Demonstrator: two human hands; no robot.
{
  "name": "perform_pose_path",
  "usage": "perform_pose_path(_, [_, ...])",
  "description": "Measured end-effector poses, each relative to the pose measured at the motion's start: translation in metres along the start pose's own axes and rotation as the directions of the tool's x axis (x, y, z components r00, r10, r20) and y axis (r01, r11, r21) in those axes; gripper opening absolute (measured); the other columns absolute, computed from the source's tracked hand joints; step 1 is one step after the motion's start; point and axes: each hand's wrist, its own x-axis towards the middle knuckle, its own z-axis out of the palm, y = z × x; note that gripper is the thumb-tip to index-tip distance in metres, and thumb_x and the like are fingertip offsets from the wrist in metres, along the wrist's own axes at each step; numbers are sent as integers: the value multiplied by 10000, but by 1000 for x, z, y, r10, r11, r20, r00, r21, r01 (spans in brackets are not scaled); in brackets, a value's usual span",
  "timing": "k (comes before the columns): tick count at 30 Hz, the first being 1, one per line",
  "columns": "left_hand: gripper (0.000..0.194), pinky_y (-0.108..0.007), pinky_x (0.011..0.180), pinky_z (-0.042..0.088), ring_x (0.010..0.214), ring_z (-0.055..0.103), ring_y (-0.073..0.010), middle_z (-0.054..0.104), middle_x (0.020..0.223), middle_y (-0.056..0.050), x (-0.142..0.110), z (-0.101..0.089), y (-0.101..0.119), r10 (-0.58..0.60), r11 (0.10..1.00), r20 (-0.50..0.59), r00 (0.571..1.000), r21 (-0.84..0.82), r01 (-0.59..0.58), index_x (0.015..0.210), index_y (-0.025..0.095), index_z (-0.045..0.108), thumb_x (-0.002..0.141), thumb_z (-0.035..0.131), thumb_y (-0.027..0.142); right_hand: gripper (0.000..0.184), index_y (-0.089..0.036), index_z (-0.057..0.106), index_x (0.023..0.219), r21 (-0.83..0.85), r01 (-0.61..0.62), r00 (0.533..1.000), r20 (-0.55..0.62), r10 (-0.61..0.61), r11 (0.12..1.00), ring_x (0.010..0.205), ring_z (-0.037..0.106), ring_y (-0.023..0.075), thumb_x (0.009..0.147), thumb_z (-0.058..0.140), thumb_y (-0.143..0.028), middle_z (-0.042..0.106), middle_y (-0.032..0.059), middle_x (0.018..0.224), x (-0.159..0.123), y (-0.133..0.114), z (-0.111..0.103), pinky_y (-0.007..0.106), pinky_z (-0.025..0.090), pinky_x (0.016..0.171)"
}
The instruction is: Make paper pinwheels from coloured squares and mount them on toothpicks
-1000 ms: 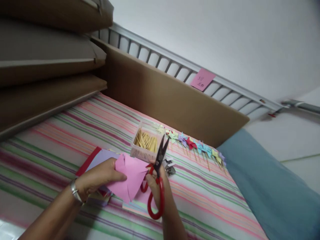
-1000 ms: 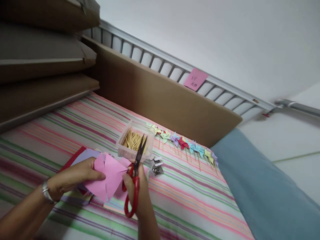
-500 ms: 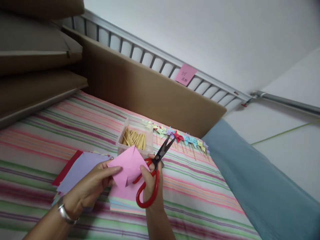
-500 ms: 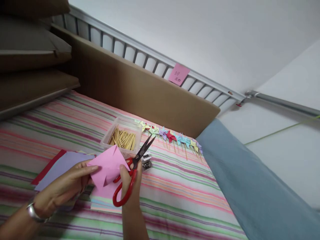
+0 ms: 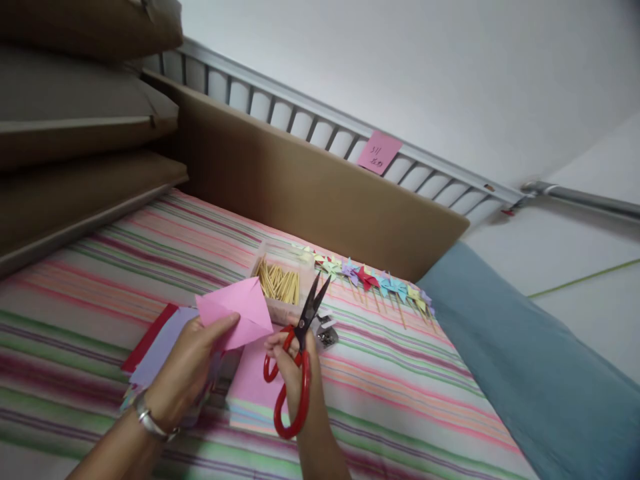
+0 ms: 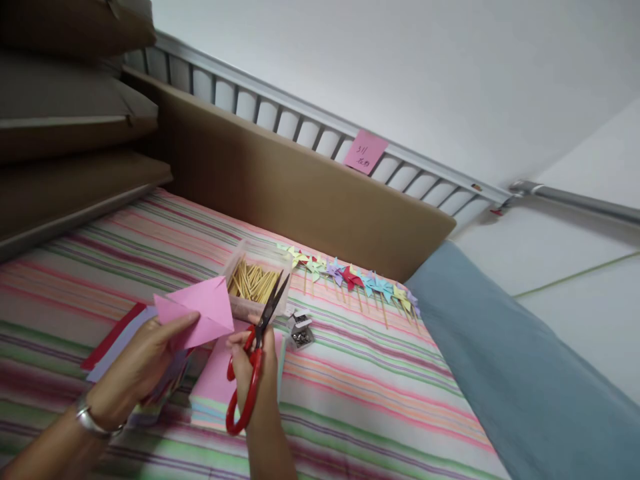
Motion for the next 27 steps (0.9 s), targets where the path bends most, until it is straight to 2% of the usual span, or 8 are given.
perform_pose_path(3, [292, -275, 628, 493, 647, 650, -197, 720, 721, -34, 5, -22, 18, 17, 998, -69, 997, 62, -13, 946, 142, 645, 695, 700, 278, 462, -213, 499, 1115, -64, -9, 994, 106, 15, 998, 834, 587, 197, 687, 664, -270, 613, 47, 896, -1, -2, -1, 315, 477, 724])
perform_pose_path(5, [285, -273, 614, 494, 624, 648, -193, 721, 707, -31, 6, -33, 28, 16, 995, -96, 995, 99, -7, 920, 143, 646, 679, 713, 279, 411, -193, 539, 1114, -78, -29, 971, 234, 47, 997, 768, 578, 172, 733, 643, -306, 609, 54, 891, -6, -10, -3, 286, 469, 677])
perform_pose_path(7, [271, -274, 622, 495, 634, 649, -196, 726, 725, -37, 6, -39, 35, 31, 992, -101, 994, 124, -18, 898, 141, 653, 670, 718, 272, 380, -172, 552, 1126, -111, -75, 914, 389, 113, 991, 632, 538, 129, 794, 588, -353, 587, 35, 802, -13, -21, -5, 249, 444, 575])
perform_pose_path(9, [247, -271, 609, 490, 630, 646, -197, 726, 713, -38, 5, -41, 40, 41, 989, -100, 994, 148, -26, 876, 141, 662, 666, 716, 262, 366, -165, 564, 1121, -174, -133, 858, 473, 201, 976, 523, 475, 90, 810, 566, -359, 539, -5, 698, -18, -29, -5, 216, 404, 497])
perform_pose_path(14, [152, -258, 534, 460, 565, 624, -197, 706, 630, -33, 2, -44, 48, 26, 981, -98, 995, 192, -7, 717, 138, 676, 637, 725, 258, 334, -168, 584, 1092, -371, -238, 819, 420, 390, 898, 419, 398, 48, 786, 549, -297, 460, -53, 593, -24, -36, -1, 159, 320, 401])
perform_pose_path(19, [164, -274, 573, 469, 603, 627, -207, 716, 687, -52, 0, -49, 52, 12, 978, -51, 999, 206, -1, 763, 137, 685, 664, 705, 266, 336, -167, 609, 1078, -463, -239, 734, 490, 471, 854, 408, 416, 50, 767, 560, -286, 501, -49, 589, -20, -44, 0, 155, 322, 389])
perform_pose_path(22, [182, -286, 602, 476, 648, 635, -218, 718, 717, -54, 0, -52, 52, 21, 980, -30, 999, 198, -14, 806, 141, 681, 671, 701, 261, 344, -172, 620, 1078, -489, -232, 724, 491, 485, 841, 430, 434, 60, 757, 578, -288, 524, -40, 596, -20, -47, -1, 157, 328, 399])
perform_pose_path(27, [256, -308, 659, 479, 715, 644, -232, 723, 811, -87, 1, -54, 52, -27, 976, 35, 999, 217, 19, 912, 125, 678, 702, 682, 272, 317, -178, 630, 1055, -493, -238, 734, 472, 487, 837, 412, 400, 57, 753, 585, -265, 489, -57, 549, -22, -45, -3, 157, 297, 395])
